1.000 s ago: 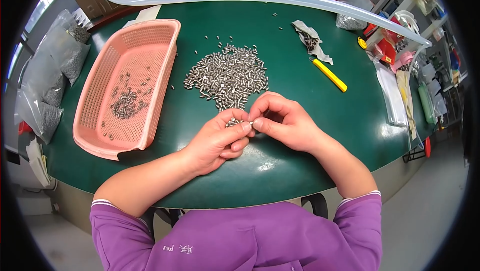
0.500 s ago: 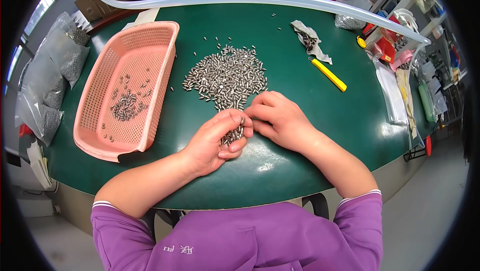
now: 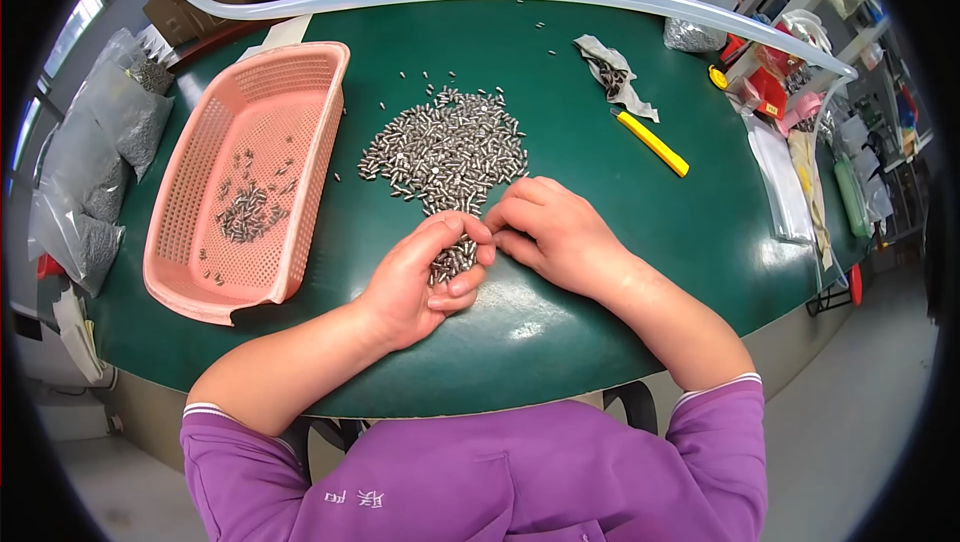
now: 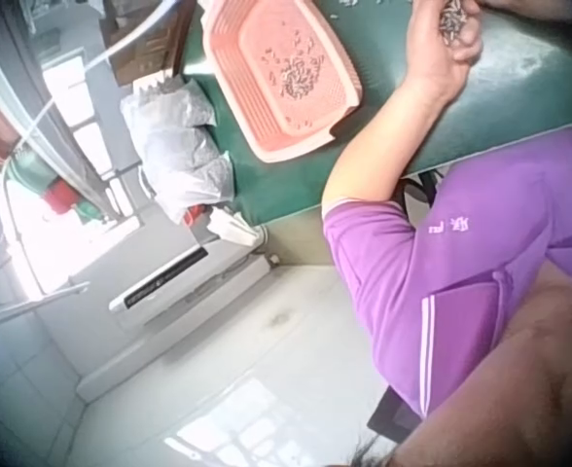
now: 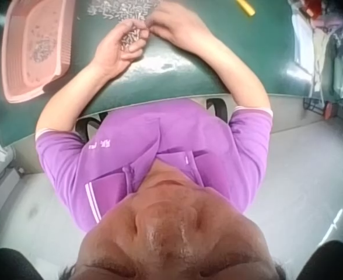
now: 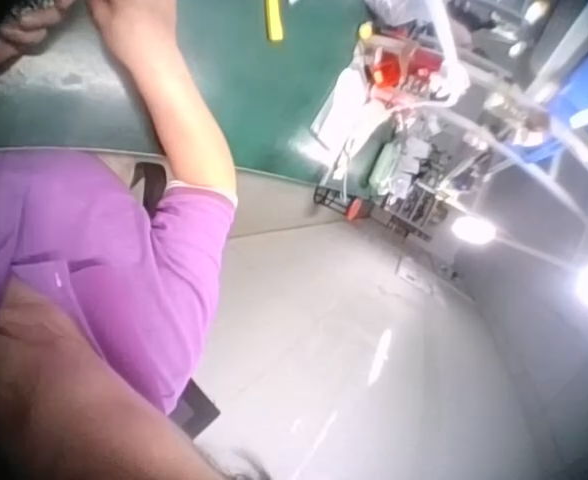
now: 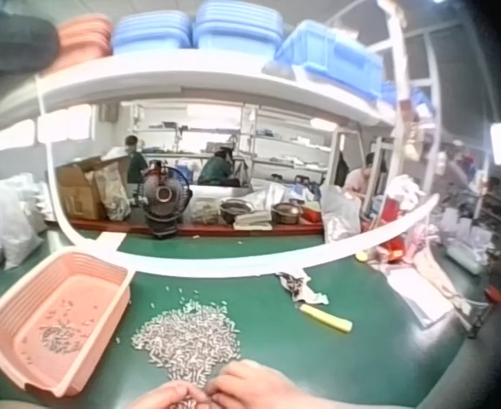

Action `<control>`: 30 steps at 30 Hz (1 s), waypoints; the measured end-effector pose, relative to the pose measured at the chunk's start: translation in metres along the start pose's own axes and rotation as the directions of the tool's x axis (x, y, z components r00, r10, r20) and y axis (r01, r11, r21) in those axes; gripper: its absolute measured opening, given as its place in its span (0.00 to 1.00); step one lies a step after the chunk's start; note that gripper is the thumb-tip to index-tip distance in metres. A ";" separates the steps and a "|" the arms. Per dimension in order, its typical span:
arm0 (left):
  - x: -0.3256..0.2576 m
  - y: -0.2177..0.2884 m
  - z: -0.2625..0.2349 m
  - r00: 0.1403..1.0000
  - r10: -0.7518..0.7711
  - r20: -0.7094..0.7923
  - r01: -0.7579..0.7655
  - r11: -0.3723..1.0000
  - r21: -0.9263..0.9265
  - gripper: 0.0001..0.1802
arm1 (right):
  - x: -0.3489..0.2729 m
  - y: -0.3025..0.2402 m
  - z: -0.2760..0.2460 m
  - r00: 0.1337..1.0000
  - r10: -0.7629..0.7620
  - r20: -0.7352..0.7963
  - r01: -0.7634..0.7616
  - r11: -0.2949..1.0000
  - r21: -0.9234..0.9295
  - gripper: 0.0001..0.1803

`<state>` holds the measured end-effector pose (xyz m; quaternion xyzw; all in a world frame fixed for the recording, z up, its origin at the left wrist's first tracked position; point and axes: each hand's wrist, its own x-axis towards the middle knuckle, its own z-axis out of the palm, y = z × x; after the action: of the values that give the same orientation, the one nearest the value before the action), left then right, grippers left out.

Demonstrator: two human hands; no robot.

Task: Sorting small metal pins on a factory workbench by hand.

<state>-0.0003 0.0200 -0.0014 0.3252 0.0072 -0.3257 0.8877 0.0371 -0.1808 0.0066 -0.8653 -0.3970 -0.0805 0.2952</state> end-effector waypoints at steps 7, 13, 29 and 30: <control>0.002 -0.001 -0.003 0.999 0.012 0.034 -0.012 1.000 0.011 0.10 | -0.001 0.002 -0.004 0.998 0.059 0.031 -0.059 0.998 -0.004 0.09; 0.002 -0.001 0.000 1.000 0.005 -0.007 -0.004 0.999 0.046 0.09 | 0.002 -0.006 -0.005 0.990 0.136 -0.025 -0.131 0.980 0.147 0.06; 0.002 -0.002 -0.002 0.999 -0.040 0.030 0.038 0.997 0.062 0.07 | 0.003 -0.013 -0.011 0.990 0.036 -0.140 0.002 0.965 0.262 0.05; 0.002 -0.002 -0.001 0.998 -0.049 0.046 0.045 0.996 0.072 0.07 | 0.003 -0.013 -0.011 0.989 0.037 -0.140 0.001 0.965 0.262 0.05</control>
<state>0.0003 0.0185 -0.0042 0.3483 -0.0177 -0.3543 0.8677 0.0307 -0.1788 0.0223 -0.8143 -0.3740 -0.0870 0.4352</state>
